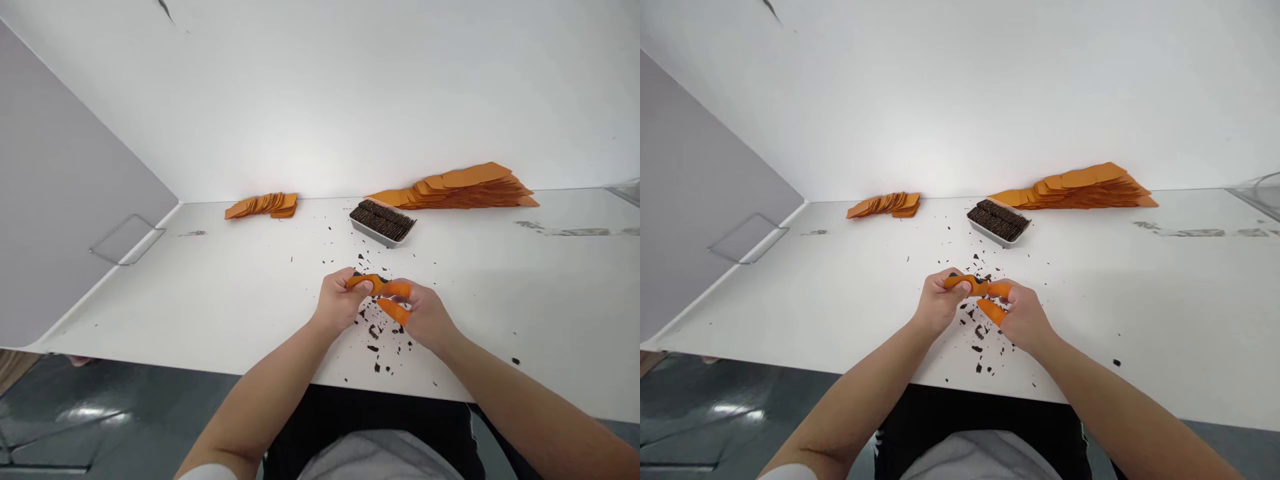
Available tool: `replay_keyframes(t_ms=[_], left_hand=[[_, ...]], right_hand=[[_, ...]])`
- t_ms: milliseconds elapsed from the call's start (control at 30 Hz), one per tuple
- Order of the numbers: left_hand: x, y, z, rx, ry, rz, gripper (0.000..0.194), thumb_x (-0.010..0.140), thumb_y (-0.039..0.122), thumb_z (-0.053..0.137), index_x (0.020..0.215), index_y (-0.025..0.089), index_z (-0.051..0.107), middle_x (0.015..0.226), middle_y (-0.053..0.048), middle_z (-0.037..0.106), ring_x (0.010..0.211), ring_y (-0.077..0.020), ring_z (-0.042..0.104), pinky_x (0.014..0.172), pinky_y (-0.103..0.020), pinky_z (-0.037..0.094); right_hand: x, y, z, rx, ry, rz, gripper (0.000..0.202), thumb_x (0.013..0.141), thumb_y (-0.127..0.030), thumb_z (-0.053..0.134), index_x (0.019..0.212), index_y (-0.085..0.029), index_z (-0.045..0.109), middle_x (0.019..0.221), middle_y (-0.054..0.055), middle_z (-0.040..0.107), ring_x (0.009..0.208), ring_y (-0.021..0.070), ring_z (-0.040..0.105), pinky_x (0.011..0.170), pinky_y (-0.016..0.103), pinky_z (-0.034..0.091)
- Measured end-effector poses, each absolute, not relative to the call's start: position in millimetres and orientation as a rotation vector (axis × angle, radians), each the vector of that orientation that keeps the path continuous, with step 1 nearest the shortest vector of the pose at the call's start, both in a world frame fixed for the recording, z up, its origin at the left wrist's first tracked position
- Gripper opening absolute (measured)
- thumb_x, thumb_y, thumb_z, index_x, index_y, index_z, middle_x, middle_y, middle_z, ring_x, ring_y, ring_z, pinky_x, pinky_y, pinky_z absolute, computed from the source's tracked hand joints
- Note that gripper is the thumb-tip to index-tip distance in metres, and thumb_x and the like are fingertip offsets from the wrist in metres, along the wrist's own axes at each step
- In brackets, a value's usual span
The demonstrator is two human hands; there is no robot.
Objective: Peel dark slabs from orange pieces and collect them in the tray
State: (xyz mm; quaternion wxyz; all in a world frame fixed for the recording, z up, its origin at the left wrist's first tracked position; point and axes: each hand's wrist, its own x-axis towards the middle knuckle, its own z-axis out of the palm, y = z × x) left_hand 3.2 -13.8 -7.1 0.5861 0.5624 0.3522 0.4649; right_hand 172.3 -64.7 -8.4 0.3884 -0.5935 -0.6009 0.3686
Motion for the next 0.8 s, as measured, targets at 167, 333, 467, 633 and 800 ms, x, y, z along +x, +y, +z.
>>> replay_keyframes(t_ms=[167,333,467,633,800], left_hand=[[2.6,-12.8,-4.0,1.324,0.813,1.123,0.040,0.076,0.045,0.073,0.062,0.016,0.049,0.056,0.005,0.039,0.054,-0.0080,0.030,0.052,-0.023,0.025],[0.1,-7.3,5.1,1.449,0.824,1.135,0.034,0.078,0.037,0.071,0.063,0.016,0.050,0.059,0.004,0.043,0.056,-0.0089,0.035,0.054,-0.024,0.028],[-3.0,1.4,13.9,1.558,0.861,1.111,0.029,0.079,0.034,0.068,0.064,0.016,0.051,0.060,0.003,0.045,0.054,-0.0083,0.033,0.051,-0.023,0.027],[-4.1,6.4,10.8,1.621,1.002,1.071,0.027,0.078,0.030,0.065,0.061,0.016,0.048,0.059,0.003,0.045,0.055,-0.0097,0.035,0.053,-0.023,0.029],[-2.8,-3.1,-2.3,1.748,1.036,0.948,0.030,0.076,0.019,0.064,0.057,0.017,0.040,0.061,0.003,0.044,0.058,-0.0108,0.038,0.054,-0.024,0.030]], right_hand=[[173.7,-62.9,-13.4,-1.517,-1.514,0.852,0.031,0.080,-0.048,0.063,0.102,-0.028,0.070,0.106,0.004,0.065,0.088,0.0217,0.063,0.082,0.040,0.053],[176.9,-61.3,-18.7,-1.545,-1.476,0.814,0.035,0.078,-0.050,0.064,0.104,-0.028,0.069,0.108,0.005,0.065,0.090,0.0233,0.063,0.074,0.038,0.055],[178.0,-59.5,-17.8,-1.540,-1.427,0.774,0.038,0.077,-0.051,0.064,0.105,-0.027,0.069,0.110,0.006,0.066,0.089,0.0230,0.063,0.078,0.041,0.056],[191.5,-52.9,-17.6,-1.589,-1.313,0.590,0.044,0.076,-0.055,0.064,0.109,-0.026,0.067,0.115,0.007,0.065,0.086,0.0231,0.064,0.073,0.039,0.057],[232.1,-28.3,-19.1,-1.771,-1.235,0.370,0.052,0.076,-0.058,0.065,0.116,-0.026,0.064,0.119,0.008,0.064,0.086,0.0254,0.067,0.064,0.035,0.057]])
